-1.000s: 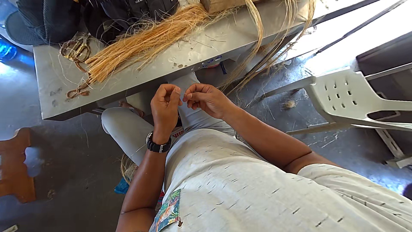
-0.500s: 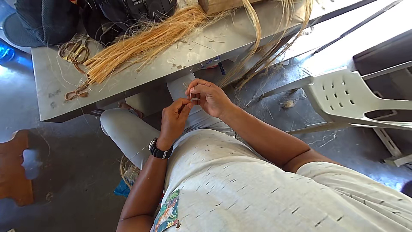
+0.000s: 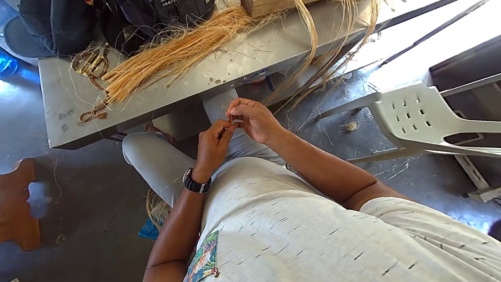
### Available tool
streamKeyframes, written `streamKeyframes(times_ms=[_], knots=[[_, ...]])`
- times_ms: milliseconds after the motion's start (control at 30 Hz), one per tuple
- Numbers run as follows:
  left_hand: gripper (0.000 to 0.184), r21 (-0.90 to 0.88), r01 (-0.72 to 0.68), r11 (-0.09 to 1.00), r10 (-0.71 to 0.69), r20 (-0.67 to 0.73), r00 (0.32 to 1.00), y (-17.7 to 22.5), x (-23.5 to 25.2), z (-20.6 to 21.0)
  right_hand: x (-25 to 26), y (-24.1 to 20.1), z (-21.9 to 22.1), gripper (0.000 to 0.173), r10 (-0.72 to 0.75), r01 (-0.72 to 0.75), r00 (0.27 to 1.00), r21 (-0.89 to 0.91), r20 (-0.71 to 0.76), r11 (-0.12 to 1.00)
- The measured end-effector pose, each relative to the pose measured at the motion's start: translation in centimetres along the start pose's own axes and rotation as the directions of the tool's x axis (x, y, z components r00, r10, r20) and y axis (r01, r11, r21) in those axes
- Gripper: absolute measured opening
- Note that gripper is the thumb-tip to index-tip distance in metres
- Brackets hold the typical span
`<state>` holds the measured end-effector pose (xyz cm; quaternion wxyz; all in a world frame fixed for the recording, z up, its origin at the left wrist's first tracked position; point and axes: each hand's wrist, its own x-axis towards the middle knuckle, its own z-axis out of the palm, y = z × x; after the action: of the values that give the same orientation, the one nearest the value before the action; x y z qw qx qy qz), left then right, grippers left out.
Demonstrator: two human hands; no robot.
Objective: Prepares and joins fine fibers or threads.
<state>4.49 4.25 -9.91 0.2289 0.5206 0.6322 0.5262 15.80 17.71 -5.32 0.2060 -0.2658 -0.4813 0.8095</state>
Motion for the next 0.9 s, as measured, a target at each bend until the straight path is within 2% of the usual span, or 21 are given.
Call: streamKeyframes(times_ms=[333, 500, 633, 700, 800, 900], knots=[[0.015, 0.116, -0.106, 0.988, 0.101, 0.048, 0.994, 0.1, 0.4, 0.3, 0.0, 0.7, 0.3, 0.02, -0.026, 0.028, 0.998, 0.041, -0.051, 0.999], [0.015, 0.127, -0.102, 0.987, 0.094, 0.069, 0.993, 0.1, 0.7, 0.0, 0.1, 0.6, 0.5, 0.019, -0.022, 0.028, 0.996, 0.074, -0.082, 0.997], [0.016, 0.184, -0.067, 0.981, 0.045, 0.122, 0.992, 0.2, 1.0, -1.3, 0.6, 0.7, 0.0, 0.015, -0.141, 0.139, 0.988, -0.027, -0.07, 0.99], [0.022, 0.241, -0.043, 0.969, 0.024, 0.079, 0.997, 0.8, 1.1, -2.3, 0.8, 0.7, -0.2, 0.012, -0.202, 0.193, 0.977, -0.111, -0.072, 0.975], [0.028, 0.278, -0.052, 0.959, 0.064, -0.036, 0.997, 1.7, 1.3, -3.1, 0.5, 0.6, 0.0, 0.01, -0.196, 0.185, 0.979, -0.152, -0.063, 0.971], [0.026, 0.216, -0.059, 0.975, 0.075, -0.064, 0.995, 2.5, 1.4, -3.1, 0.1, 0.8, 0.3, 0.008, -0.197, 0.19, 0.98, -0.209, -0.013, 0.959]])
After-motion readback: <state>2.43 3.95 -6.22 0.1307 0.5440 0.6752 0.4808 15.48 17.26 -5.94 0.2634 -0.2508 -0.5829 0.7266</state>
